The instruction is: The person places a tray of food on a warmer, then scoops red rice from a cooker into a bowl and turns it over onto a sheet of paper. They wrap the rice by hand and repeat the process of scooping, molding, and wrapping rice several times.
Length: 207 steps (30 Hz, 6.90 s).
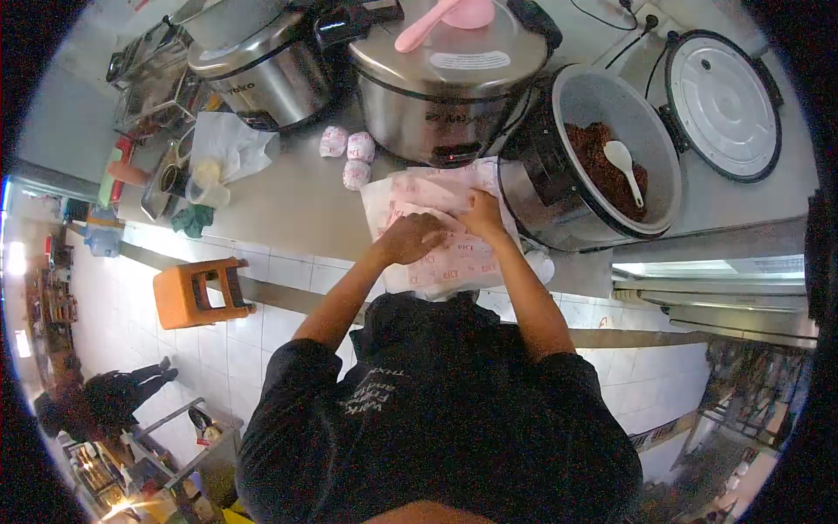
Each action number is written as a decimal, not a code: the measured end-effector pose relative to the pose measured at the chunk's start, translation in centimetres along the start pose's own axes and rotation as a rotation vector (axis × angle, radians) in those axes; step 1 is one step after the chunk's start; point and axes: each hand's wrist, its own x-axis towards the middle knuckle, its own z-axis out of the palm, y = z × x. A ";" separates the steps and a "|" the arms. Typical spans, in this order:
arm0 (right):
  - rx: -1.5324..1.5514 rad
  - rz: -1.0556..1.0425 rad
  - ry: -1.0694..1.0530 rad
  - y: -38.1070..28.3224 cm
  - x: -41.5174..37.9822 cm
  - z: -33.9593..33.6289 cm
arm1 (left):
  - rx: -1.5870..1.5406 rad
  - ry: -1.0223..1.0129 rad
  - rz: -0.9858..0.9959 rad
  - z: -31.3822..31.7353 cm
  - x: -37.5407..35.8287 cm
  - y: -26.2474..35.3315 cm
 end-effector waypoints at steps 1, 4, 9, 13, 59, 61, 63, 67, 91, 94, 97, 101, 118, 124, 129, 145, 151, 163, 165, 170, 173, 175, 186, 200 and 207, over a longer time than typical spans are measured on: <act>0.154 -0.030 0.054 -0.1 -0.6 -0.3 | 0.051 0.039 0.061 2.1 0.6 -2.3; 0.463 -0.098 0.094 0.5 -2.4 -0.7 | 0.083 0.103 0.226 5.1 2.0 -7.4; 0.259 -0.279 -0.006 3.3 -5.4 -0.5 | -0.191 -0.083 0.123 1.8 3.3 -5.4; -0.163 -0.397 -0.043 2.8 -6.6 -1.6 | -0.079 0.079 0.090 1.8 1.3 -2.3; -0.411 0.131 -0.071 -4.0 -6.2 5.9 | 0.388 -0.080 -0.190 4.2 3.7 0.1; -0.382 0.160 -0.050 -6.2 -7.3 2.5 | 0.319 0.144 -0.065 6.7 2.2 -2.0; -0.270 0.175 0.005 -9.0 -8.6 -0.6 | 0.075 0.339 0.035 7.4 1.8 -3.2; 0.181 -0.038 0.371 -13.2 -10.5 -0.4 | -0.374 0.498 0.179 0.7 -1.7 2.0; 0.133 -0.816 -0.118 -23.3 -5.0 2.3 | -1.671 0.740 -0.261 -2.8 -13.5 0.6; 0.194 -0.886 -0.199 -23.0 -4.9 2.4 | -1.499 0.623 -0.278 -2.6 -14.7 -0.2; 0.267 -0.734 -0.347 -23.6 -4.3 2.1 | -1.375 0.602 -0.486 -0.5 -14.6 -3.3; 0.253 -0.624 -0.315 -20.4 -1.0 7.2 | -0.595 1.007 -0.401 -0.4 -11.9 -5.1; -0.163 -0.079 0.433 1.3 -13.8 -2.8 | 0.331 0.894 -0.977 -4.0 -8.7 -11.2; -0.199 0.286 0.540 10.3 -17.4 -0.9 | 0.221 0.976 -0.694 -2.6 -5.1 -17.5; -0.119 0.413 0.361 12.3 -16.1 -2.4 | 0.156 0.848 -0.820 -7.2 -3.8 -15.4; 0.384 -0.568 0.279 -2.0 -9.2 -27.6 | -0.619 1.147 -0.031 -1.7 -0.7 13.6; -0.673 0.349 -0.431 16.7 3.6 -34.0 | -1.049 0.888 -0.029 -1.3 -1.5 16.9; -1.247 -0.381 -0.257 14.8 4.0 -40.9 | -0.423 0.941 -0.471 4.3 4.5 12.2; -1.210 -0.364 -0.231 17.7 5.6 -38.5 | -0.369 1.016 -0.400 2.1 5.8 12.9; -1.095 -0.069 -0.487 18.6 6.3 -35.4 | -2.019 0.887 -0.336 -1.4 11.3 14.0; -1.016 -0.121 -0.517 20.5 7.3 -33.5 | -1.985 0.896 -0.509 -1.0 12.4 12.2; -0.989 -0.132 -0.507 21.5 7.3 -32.6 | -1.947 0.914 -0.595 -0.7 12.7 11.6; -1.003 -0.151 -0.525 19.1 5.7 -32.3 | -1.869 0.982 -0.758 0.7 12.2 10.7; -1.018 -0.634 -0.412 12.1 5.4 -28.7 | -1.713 1.083 -0.757 0.0 11.3 12.3; -0.955 -0.676 -0.460 9.8 3.3 -29.4 | -1.580 1.101 -0.594 0.8 10.0 11.4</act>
